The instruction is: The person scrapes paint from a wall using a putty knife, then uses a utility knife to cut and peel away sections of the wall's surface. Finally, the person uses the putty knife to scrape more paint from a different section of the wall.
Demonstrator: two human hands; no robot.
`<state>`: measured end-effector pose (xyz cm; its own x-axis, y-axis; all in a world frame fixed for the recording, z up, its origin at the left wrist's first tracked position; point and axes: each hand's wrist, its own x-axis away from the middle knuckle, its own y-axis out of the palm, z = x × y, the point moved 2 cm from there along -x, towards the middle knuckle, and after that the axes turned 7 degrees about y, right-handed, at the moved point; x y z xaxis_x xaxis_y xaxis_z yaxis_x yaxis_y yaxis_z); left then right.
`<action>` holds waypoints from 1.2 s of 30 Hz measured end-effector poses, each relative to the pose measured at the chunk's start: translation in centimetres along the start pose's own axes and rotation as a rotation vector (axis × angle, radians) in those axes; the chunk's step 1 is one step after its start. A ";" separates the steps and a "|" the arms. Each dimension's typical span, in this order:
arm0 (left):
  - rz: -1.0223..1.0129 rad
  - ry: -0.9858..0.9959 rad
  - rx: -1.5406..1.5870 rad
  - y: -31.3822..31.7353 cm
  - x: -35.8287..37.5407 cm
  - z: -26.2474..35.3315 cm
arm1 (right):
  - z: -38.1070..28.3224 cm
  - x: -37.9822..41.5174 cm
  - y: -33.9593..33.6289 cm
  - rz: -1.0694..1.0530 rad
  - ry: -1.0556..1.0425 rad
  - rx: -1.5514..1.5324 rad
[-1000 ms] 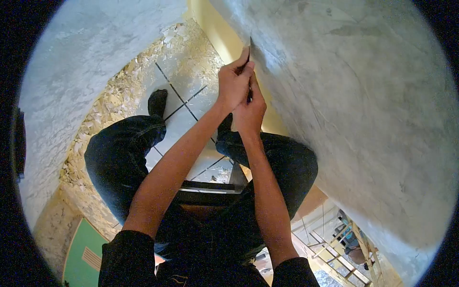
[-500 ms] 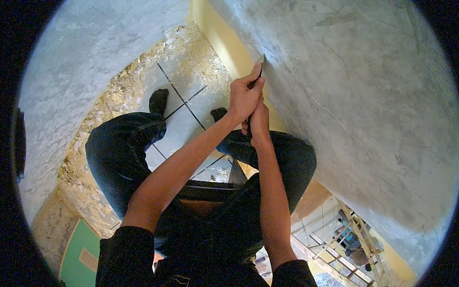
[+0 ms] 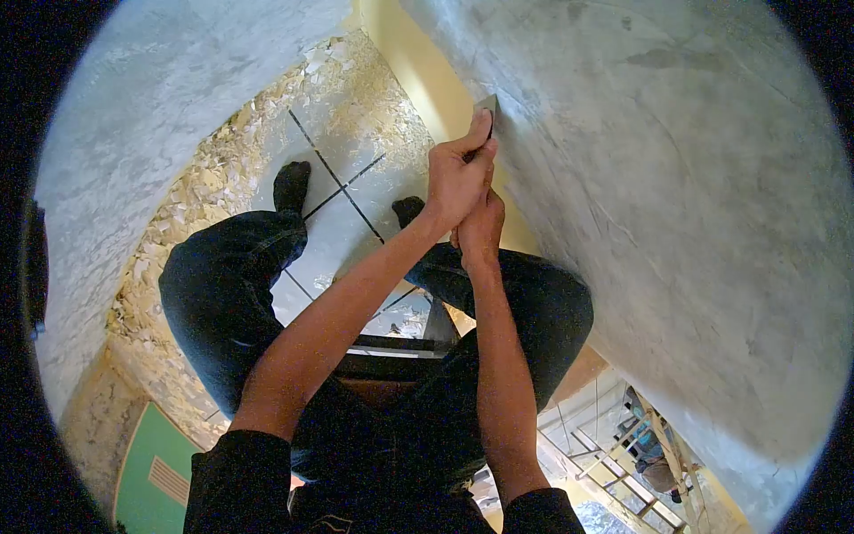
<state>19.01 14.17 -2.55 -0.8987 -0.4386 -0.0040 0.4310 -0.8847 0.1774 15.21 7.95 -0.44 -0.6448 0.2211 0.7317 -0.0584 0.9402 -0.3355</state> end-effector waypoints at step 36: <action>-0.008 -0.076 -0.044 -1.1 -1.4 0.4 | -0.1 -1.1 1.1 -0.086 -0.094 -0.009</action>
<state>19.75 15.80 -2.35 -0.9050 -0.4198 0.0693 0.4254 -0.8949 0.1347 16.00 8.73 -1.54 -0.7060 0.1148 0.6988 -0.1101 0.9570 -0.2685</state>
